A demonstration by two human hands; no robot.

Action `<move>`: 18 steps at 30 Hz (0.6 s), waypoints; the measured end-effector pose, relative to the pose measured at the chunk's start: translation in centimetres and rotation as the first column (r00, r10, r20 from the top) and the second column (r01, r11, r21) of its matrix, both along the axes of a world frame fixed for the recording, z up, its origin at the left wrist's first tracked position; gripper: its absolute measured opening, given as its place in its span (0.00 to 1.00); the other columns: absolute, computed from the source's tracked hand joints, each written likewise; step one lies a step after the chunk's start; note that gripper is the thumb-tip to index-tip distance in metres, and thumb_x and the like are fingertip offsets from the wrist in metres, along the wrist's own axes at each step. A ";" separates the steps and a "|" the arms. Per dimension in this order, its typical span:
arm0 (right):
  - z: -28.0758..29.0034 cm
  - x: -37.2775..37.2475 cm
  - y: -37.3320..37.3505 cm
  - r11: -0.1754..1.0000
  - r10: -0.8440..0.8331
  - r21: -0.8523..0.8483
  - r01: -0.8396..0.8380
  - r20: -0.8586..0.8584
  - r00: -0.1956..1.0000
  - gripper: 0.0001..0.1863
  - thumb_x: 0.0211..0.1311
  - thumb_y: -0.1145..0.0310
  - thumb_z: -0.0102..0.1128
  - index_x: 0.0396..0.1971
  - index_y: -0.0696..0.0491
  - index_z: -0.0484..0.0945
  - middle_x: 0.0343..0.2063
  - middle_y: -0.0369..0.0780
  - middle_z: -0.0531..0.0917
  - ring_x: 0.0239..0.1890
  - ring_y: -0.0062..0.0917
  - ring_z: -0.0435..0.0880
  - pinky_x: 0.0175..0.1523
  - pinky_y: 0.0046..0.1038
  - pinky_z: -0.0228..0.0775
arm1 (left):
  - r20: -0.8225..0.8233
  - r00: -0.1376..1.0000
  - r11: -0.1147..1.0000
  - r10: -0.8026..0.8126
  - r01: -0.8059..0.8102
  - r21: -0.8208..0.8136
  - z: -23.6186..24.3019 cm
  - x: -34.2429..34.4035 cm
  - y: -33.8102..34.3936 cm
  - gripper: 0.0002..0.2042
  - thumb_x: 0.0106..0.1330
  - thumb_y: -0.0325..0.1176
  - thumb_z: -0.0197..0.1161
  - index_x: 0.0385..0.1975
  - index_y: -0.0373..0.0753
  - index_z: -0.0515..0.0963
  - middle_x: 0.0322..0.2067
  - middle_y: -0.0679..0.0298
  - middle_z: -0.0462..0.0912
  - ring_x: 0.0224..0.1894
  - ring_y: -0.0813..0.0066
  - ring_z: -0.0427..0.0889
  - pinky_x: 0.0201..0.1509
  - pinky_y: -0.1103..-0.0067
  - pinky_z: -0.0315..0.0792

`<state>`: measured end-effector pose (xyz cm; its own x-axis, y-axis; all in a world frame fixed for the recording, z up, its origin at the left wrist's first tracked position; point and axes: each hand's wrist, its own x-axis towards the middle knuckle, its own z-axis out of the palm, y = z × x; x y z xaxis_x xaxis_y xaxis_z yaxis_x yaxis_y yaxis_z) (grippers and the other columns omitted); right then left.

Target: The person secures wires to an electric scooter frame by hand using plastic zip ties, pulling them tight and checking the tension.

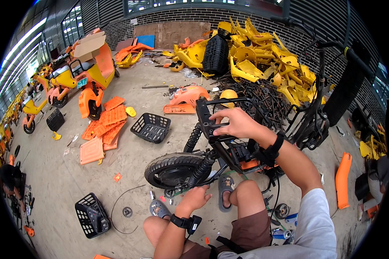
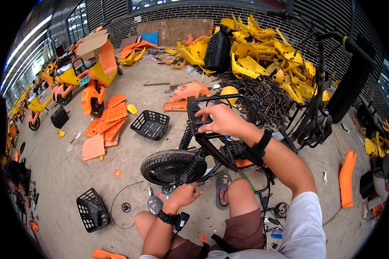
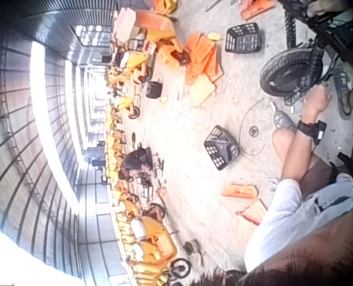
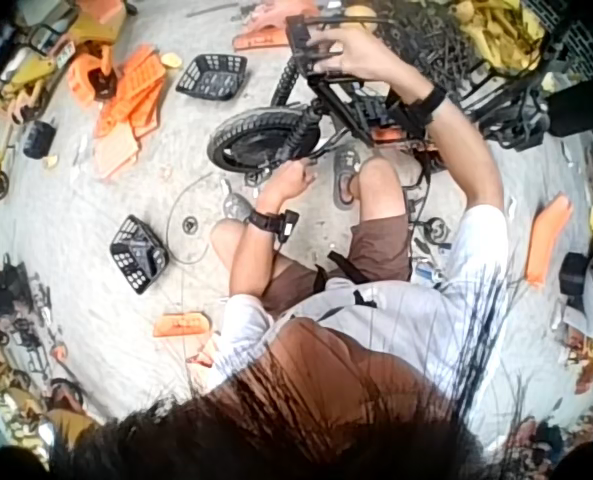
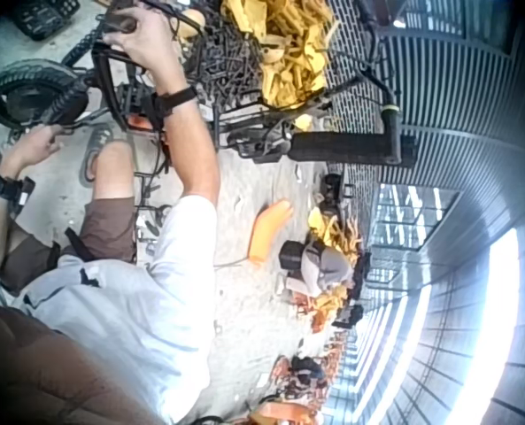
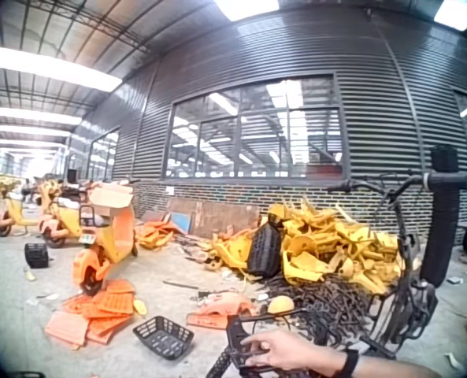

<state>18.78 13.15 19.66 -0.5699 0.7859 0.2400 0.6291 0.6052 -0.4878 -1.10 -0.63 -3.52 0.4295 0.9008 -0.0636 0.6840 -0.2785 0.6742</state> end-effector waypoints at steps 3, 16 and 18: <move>-0.2 -0.3 -0.1 1.000 -0.017 -0.017 0.018 0.022 1.000 0.22 0.49 0.66 0.75 0.46 0.53 0.84 0.34 0.40 0.87 0.40 0.34 0.85 0.47 0.33 0.74 | 0.003 1.000 1.000 -0.002 0.002 0.006 0.1 0.0 0.0 0.20 0.65 0.42 0.62 0.51 0.37 0.78 0.34 0.49 0.85 0.40 0.48 0.84 0.47 0.63 0.76; -1.1 0.6 0.9 0.991 0.102 -0.067 -0.114 -0.166 0.981 0.21 0.50 0.65 0.75 0.45 0.53 0.84 0.35 0.41 0.87 0.40 0.33 0.85 0.47 0.33 0.74 | -0.008 1.000 1.000 -0.002 0.002 0.009 -0.4 0.1 0.0 0.20 0.65 0.42 0.62 0.51 0.36 0.77 0.34 0.48 0.85 0.40 0.48 0.84 0.47 0.63 0.76; -0.7 0.6 0.5 0.993 0.117 0.019 -0.116 -0.098 0.988 0.21 0.49 0.66 0.75 0.45 0.53 0.84 0.35 0.41 0.87 0.40 0.34 0.85 0.46 0.33 0.74 | -0.007 1.000 1.000 -0.003 0.003 0.012 -0.2 0.1 0.0 0.20 0.65 0.42 0.62 0.51 0.36 0.77 0.34 0.48 0.85 0.40 0.48 0.84 0.46 0.62 0.76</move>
<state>19.42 13.69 18.92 -0.6304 0.7118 0.3096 0.5029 0.6784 -0.5356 -0.96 -0.58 -3.69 0.4317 0.9002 -0.0564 0.6881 -0.2883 0.6658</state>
